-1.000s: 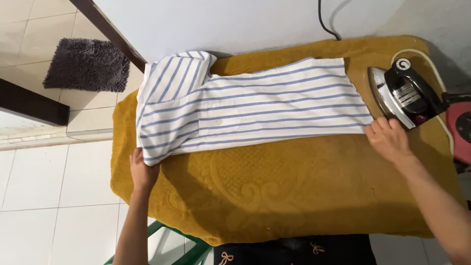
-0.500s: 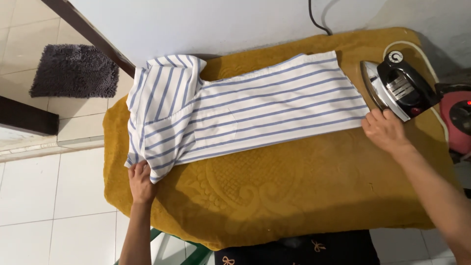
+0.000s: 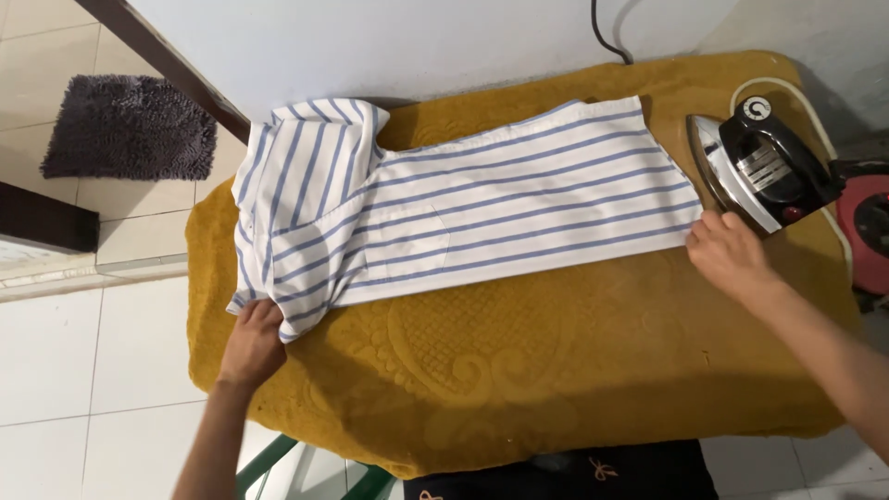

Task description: Ironing a blue and white striped shirt on a yellow ironing board.

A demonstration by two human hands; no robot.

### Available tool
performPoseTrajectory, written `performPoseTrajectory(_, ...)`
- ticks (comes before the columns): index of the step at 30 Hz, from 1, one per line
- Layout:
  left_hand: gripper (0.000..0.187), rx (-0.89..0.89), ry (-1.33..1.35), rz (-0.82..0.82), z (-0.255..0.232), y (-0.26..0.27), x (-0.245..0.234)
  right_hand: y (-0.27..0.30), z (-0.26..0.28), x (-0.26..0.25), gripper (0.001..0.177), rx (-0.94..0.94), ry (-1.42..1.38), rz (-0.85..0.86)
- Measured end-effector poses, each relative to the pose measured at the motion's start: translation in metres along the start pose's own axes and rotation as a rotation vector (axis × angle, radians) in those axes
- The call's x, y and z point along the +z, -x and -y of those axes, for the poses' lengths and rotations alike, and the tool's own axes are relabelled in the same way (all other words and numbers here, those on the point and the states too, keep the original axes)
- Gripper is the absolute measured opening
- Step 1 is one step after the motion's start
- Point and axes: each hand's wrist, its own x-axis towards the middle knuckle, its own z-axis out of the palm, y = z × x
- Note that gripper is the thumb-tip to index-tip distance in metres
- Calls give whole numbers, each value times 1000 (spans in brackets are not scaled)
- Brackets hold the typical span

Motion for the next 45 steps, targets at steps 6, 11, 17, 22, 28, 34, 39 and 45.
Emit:
performPoseTrajectory(6, 39, -711, 863, 325, 51, -35, -29, -87, -40, -47, 24, 351, -406, 277)
performPoseTrajectory(11, 42, -979, 945, -270, 75, -128, -32, -182, -56, -23, 47, 317, -618, -233)
performPoseTrajectory(17, 45, -863, 541, -335, 84, -197, -20, -220, -67, -19, 40, 374, -547, -120)
performPoseTrajectory(22, 36, -843, 403, -391, 61, -209, -34, -209, -71, -20, 16, 421, -562, -101)
performPoseTrajectory(28, 29, -849, 398, -376, 64, -222, -34, -190, -83, -22, 15, 440, -708, -268)
performPoseTrajectory(34, 48, -399, 1769, -467, 21, -151, -150, -111, -99, -49, 13, 436, -700, -434)
performPoseTrajectory(39, 40, -232, 1904, -457, -2, -4, -133, 21, -80, -77, 12, 348, -740, -490)
performPoseTrajectory(45, 9, -314, 1831, -136, -59, 122, -66, 138, 9, -75, 22, 279, -793, -272)
